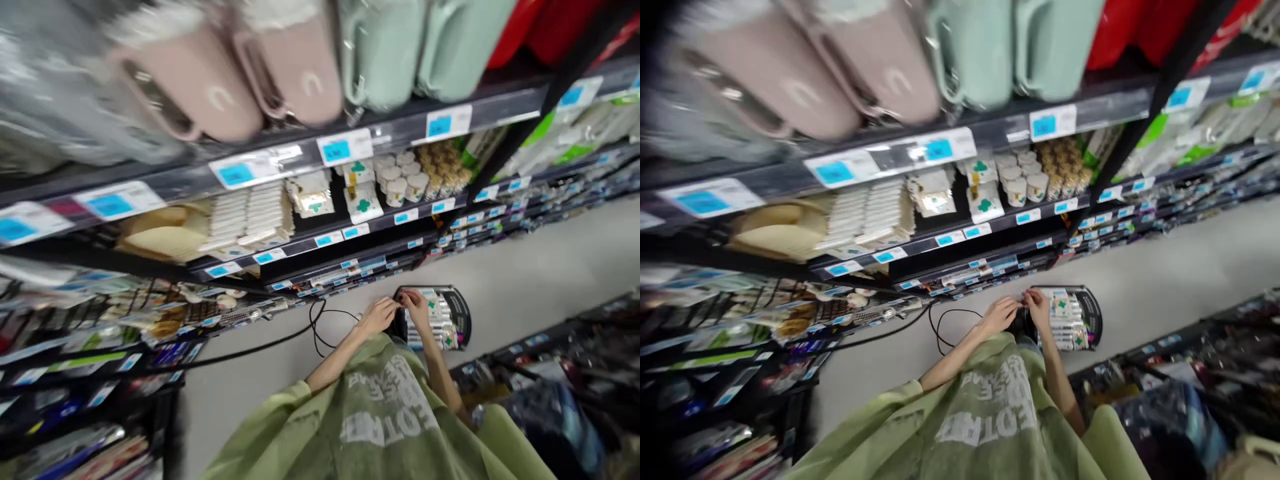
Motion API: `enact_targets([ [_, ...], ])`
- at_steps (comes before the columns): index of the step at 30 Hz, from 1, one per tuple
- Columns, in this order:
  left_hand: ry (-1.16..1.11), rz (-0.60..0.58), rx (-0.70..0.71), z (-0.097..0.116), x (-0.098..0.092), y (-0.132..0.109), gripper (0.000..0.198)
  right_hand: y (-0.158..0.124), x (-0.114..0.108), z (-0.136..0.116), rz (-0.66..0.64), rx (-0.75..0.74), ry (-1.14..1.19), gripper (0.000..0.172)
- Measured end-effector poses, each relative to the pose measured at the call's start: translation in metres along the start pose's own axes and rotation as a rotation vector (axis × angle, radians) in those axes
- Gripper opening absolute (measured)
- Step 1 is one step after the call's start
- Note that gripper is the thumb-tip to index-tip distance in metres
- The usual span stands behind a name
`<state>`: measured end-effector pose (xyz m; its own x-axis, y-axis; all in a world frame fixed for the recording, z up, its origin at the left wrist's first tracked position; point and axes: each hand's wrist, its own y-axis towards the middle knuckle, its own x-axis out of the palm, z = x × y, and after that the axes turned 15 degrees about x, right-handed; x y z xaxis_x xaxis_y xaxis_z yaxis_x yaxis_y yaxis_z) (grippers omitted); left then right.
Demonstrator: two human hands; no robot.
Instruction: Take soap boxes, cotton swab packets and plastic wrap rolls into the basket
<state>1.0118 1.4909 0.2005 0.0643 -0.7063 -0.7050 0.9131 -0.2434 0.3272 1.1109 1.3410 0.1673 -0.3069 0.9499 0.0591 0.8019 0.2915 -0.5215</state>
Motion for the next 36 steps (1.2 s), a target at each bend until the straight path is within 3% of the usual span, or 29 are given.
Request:
enact_targets([
  [2,-0.134,-0.138,-0.05,0.013,0.031,-0.031,0.031,0.002,-0.018,0.025,0.063,0.091,-0.011,0.052],
  [4,-0.243,-0.208,-0.106,0.021,0.049,-0.056,0.028,0.002,-0.037,0.055,0.136,0.185,-0.032,0.055],
  [8,-0.301,-0.27,-0.193,0.013,0.058,-0.08,0.03,-0.005,-0.073,0.112,0.289,0.29,-0.036,0.056],
  [14,-0.292,-0.416,-0.292,-0.019,0.067,-0.083,0.031,0.005,-0.12,0.178,0.535,0.326,-0.109,0.059],
  [18,-0.319,-0.499,-0.307,-0.027,0.093,-0.09,0.031,0.041,-0.146,0.207,0.648,0.256,-0.463,0.075],
  [22,-0.4,-0.503,-0.35,-0.017,0.128,-0.105,0.031,0.094,-0.167,0.231,0.676,0.271,-0.743,0.086],
  [25,-0.478,-0.535,-0.369,-0.004,0.151,-0.12,0.037,0.137,-0.178,0.251,0.679,0.303,-0.816,0.094],
  [30,-0.557,-0.687,-0.339,0.001,0.179,-0.15,0.056,0.197,-0.189,0.287,0.602,0.254,-0.917,0.103],
  [34,-0.579,-0.831,-0.4,-0.008,0.189,-0.172,0.062,0.223,-0.19,0.309,0.577,0.288,-0.993,0.107],
  [36,-0.594,-0.836,-0.431,-0.013,0.19,-0.179,0.062,0.227,-0.19,0.316,0.57,0.305,-1.012,0.106],
])
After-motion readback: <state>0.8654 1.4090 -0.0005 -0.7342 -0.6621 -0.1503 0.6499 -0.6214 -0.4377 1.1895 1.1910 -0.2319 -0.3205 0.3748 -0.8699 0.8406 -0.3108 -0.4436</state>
